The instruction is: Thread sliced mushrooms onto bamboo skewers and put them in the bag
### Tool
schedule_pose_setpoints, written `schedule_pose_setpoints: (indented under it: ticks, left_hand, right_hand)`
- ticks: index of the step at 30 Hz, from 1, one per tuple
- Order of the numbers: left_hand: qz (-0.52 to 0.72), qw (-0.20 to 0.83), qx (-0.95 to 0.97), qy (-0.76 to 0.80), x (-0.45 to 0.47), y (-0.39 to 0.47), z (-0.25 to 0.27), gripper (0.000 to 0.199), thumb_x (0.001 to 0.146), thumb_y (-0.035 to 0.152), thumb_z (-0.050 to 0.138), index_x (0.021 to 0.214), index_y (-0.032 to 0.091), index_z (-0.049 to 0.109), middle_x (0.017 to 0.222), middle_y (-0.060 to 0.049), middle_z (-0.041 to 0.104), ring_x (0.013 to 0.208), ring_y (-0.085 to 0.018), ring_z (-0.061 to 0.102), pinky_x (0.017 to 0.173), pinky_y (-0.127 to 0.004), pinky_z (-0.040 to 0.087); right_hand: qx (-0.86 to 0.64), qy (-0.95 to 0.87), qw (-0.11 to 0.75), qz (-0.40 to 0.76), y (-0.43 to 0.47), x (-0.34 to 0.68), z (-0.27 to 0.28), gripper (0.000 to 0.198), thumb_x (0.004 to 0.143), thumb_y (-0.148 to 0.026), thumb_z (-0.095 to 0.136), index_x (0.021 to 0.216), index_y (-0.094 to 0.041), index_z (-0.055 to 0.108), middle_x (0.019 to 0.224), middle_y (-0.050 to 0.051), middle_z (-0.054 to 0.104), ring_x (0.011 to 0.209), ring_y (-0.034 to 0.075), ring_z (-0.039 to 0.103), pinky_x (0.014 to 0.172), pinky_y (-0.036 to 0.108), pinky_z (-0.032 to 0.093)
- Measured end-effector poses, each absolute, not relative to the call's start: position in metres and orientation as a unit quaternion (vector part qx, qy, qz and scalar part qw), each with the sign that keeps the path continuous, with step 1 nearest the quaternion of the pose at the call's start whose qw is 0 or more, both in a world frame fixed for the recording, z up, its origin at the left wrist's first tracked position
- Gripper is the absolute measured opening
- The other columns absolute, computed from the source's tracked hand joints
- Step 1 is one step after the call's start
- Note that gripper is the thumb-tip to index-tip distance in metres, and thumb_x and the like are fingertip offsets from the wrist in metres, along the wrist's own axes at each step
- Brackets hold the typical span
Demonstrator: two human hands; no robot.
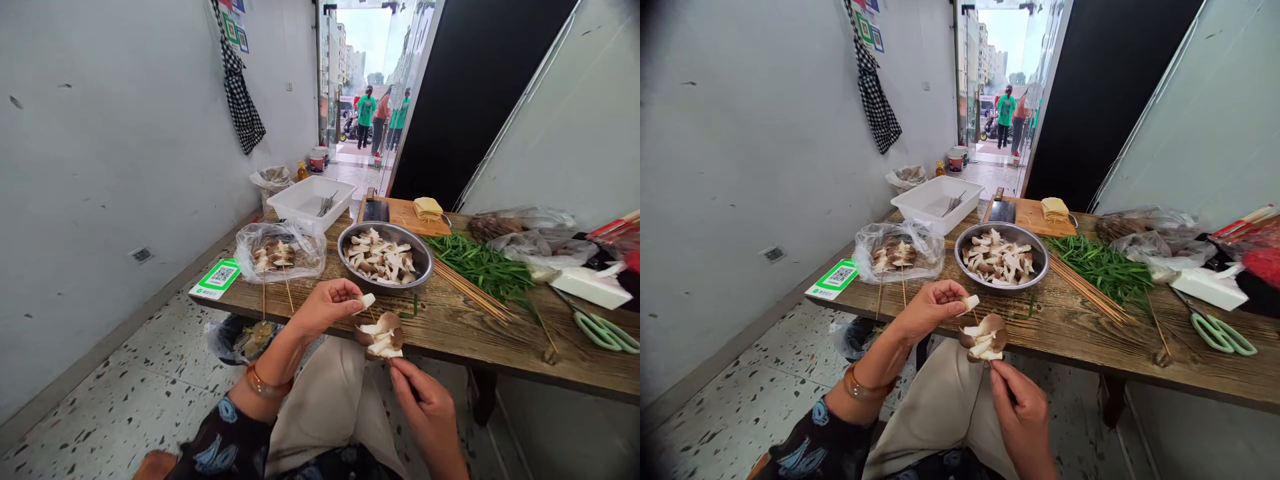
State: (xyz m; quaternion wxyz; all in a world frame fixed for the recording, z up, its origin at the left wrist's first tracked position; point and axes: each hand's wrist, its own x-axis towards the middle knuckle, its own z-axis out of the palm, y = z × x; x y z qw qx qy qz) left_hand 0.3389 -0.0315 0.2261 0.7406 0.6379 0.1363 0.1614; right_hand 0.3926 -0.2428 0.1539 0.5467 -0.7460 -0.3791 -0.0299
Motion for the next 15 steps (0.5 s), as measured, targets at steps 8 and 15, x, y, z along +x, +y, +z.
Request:
schedule_pose_setpoints:
  ticks: [8,15]
  left_hand:
    - [0.086,0.758,0.639,0.104,0.332,-0.034,0.217,0.032,0.064,0.035,0.079,0.079,0.013,0.061,0.071,0.000,0.059,0.063,-0.008,0.049,0.059,-0.020,0.035]
    - [0.125,0.793,0.583,0.123,0.337,-0.047,0.209,0.037,0.074,0.044,0.069,0.094,0.014,0.066,0.081,-0.003,0.061,0.070,-0.011,0.051,0.063,-0.021,0.036]
  right_hand:
    - [-0.758,-0.352,0.548,0.011,-0.236,0.388,0.154,0.025,0.085,-0.034,0.056,0.087,-0.019,0.077,0.069,0.003,0.075,0.058,0.017,0.069,0.055,0.022,0.055]
    - [-0.766,-0.351,0.539,-0.009,-0.235,0.389,0.154,0.027,0.085,-0.035,0.056,0.085,-0.016,0.076,0.063,0.003,0.072,0.052,0.015,0.065,0.054,0.021,0.053]
